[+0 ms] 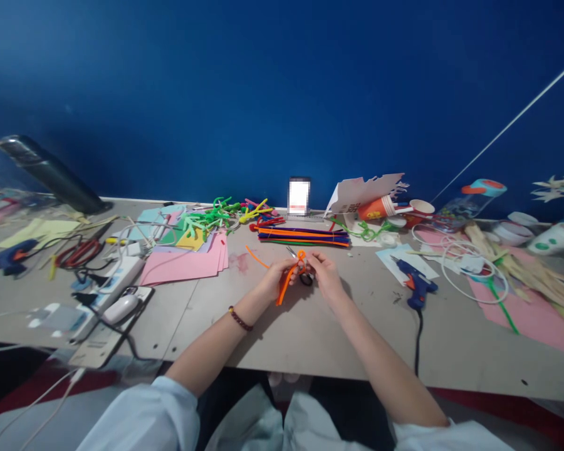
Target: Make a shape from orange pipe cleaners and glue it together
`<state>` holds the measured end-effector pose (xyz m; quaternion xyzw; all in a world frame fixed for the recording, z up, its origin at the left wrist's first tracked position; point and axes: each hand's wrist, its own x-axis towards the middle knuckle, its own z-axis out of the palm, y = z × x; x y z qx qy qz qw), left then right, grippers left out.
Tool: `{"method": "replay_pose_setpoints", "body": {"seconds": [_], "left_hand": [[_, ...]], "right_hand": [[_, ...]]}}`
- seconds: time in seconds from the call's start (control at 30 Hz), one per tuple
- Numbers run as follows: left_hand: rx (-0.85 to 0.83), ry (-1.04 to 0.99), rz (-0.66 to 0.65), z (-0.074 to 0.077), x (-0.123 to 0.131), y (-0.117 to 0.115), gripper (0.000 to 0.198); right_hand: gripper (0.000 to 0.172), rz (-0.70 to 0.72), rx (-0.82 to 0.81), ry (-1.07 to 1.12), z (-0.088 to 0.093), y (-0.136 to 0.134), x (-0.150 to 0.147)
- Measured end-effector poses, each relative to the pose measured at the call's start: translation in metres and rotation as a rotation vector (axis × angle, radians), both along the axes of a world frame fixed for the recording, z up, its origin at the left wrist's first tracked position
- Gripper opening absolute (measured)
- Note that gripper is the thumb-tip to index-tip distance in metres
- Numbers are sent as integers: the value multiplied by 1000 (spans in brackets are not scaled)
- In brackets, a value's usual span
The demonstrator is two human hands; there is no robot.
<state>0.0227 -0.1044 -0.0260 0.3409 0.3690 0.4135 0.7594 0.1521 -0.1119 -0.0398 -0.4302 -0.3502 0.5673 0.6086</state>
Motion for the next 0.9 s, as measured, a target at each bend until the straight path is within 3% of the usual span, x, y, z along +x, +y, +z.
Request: {"method": "replay_pose_setpoints", "body": {"seconds": [0.27,0.4,0.5,0.67,0.9], "left_hand": [[-31,-12,23,0,0,-1,17],[11,90,42,0,1,-2,18],[126,251,107,-3,3,-4,20],[453,382,184,-7,6,-9,22],[645,504,222,-11,6,-9,17]], "right_hand": [[25,-48,109,-228,9,-3,4],[22,-64,145,-341,6,-5,3],[20,-94,136,-373,2,-5,3],[19,-112,-8,-270,-2,-1,1],[14,-151,-88,-81,-4,1,-1]]}}
